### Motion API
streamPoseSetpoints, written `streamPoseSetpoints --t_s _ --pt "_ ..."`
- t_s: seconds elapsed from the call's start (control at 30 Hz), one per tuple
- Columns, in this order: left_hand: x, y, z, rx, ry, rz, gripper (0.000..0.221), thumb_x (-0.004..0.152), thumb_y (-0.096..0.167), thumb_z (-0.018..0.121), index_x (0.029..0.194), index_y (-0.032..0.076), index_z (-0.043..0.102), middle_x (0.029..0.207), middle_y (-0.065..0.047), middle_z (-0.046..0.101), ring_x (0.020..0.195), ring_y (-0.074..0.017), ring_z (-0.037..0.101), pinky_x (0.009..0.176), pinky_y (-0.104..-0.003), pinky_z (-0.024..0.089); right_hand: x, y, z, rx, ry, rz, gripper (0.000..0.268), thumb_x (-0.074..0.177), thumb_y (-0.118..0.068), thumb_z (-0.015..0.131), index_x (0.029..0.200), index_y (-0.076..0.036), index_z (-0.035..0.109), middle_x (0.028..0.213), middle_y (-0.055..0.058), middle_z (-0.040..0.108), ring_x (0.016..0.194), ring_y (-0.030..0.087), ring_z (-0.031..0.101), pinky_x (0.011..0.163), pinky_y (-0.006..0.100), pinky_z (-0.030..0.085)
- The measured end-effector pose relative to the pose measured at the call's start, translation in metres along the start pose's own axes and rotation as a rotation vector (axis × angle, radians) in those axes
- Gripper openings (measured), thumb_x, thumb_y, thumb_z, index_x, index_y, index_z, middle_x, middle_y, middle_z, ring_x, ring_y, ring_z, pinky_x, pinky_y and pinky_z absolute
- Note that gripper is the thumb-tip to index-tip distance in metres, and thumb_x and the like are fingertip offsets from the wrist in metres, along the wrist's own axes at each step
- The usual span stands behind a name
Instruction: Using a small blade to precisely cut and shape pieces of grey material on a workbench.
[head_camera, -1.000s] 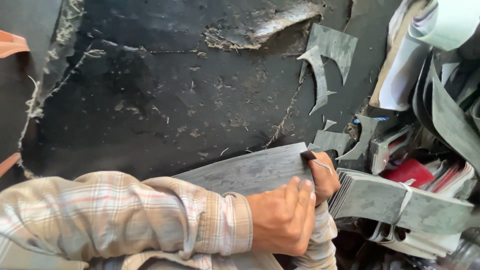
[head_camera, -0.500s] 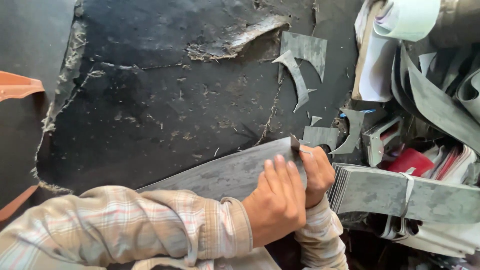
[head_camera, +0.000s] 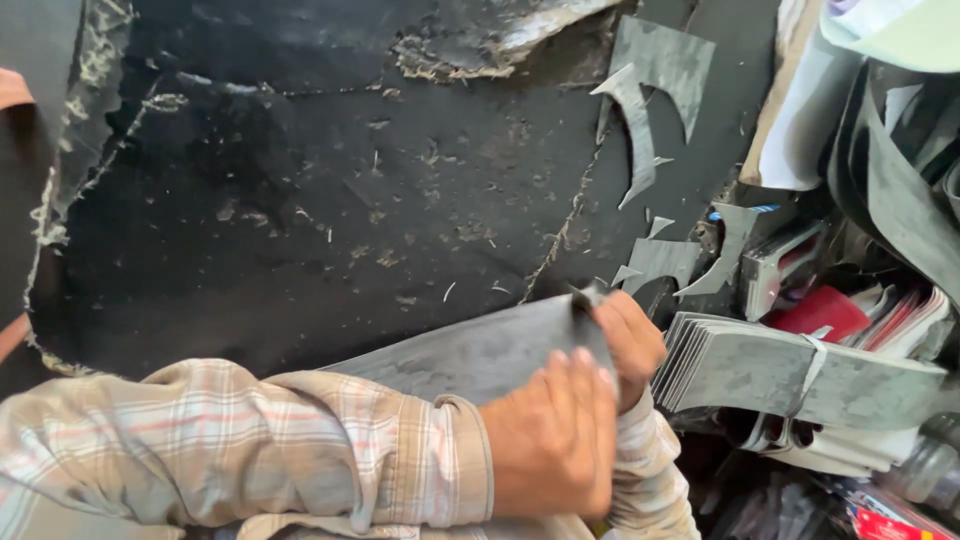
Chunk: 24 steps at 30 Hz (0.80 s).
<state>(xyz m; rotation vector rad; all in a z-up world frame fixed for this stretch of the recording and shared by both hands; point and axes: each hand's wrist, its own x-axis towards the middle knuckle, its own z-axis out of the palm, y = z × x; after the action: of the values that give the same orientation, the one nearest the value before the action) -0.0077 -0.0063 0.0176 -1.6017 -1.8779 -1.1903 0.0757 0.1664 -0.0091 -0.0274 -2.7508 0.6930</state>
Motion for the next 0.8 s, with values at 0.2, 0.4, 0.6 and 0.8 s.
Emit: streamPoseSetpoints --t_s 0.2,0.4,0.6,0.8 --pt "-0.024 0.01 0.005 -0.023 0.089 0.084 0.033 0.096 0.012 0.061 0.109 -0.018 0.065 0.102 -0.038 0.07 0.091 -0.0449 0.076 0.078 -0.046 0.064 0.067 -0.089 0.001 -0.101 -0.338 0.266 0.03 0.088 -0.008 0.065 0.116 -0.002 0.073 0.089 0.01 0.067 0.074 0.024 0.068 0.065 0.033 0.052" --pt "-0.013 -0.01 -0.012 -0.107 0.072 0.098 0.033 0.095 0.01 0.062 0.108 -0.021 0.067 0.1 -0.038 0.069 0.091 -0.046 0.075 0.08 -0.046 0.063 -0.011 -0.005 0.017 0.078 0.432 0.648 0.017 0.111 -0.012 0.065 0.108 0.004 0.068 0.084 0.007 0.061 0.075 0.013 0.051 0.067 0.028 0.044" --pt "-0.013 -0.016 0.002 -0.002 -0.012 0.133 0.04 0.087 0.013 0.06 0.107 -0.019 0.069 0.1 -0.036 0.071 0.092 -0.0439 0.075 0.081 -0.045 0.062 -0.025 0.005 -0.004 0.84 0.323 0.845 0.022 0.113 -0.016 0.049 0.105 0.0 0.063 0.095 0.006 0.068 0.078 0.01 0.061 0.071 0.024 0.051" --pt "-0.009 -0.035 0.018 0.079 -0.393 -0.022 0.041 0.083 0.023 0.062 0.108 -0.01 0.068 0.119 -0.03 0.069 0.107 -0.0385 0.066 0.1 -0.046 0.052 -0.022 0.002 0.021 1.065 0.552 0.909 0.016 0.105 -0.014 0.048 0.104 -0.004 0.06 0.094 0.01 0.073 0.074 0.013 0.066 0.066 0.028 0.054"
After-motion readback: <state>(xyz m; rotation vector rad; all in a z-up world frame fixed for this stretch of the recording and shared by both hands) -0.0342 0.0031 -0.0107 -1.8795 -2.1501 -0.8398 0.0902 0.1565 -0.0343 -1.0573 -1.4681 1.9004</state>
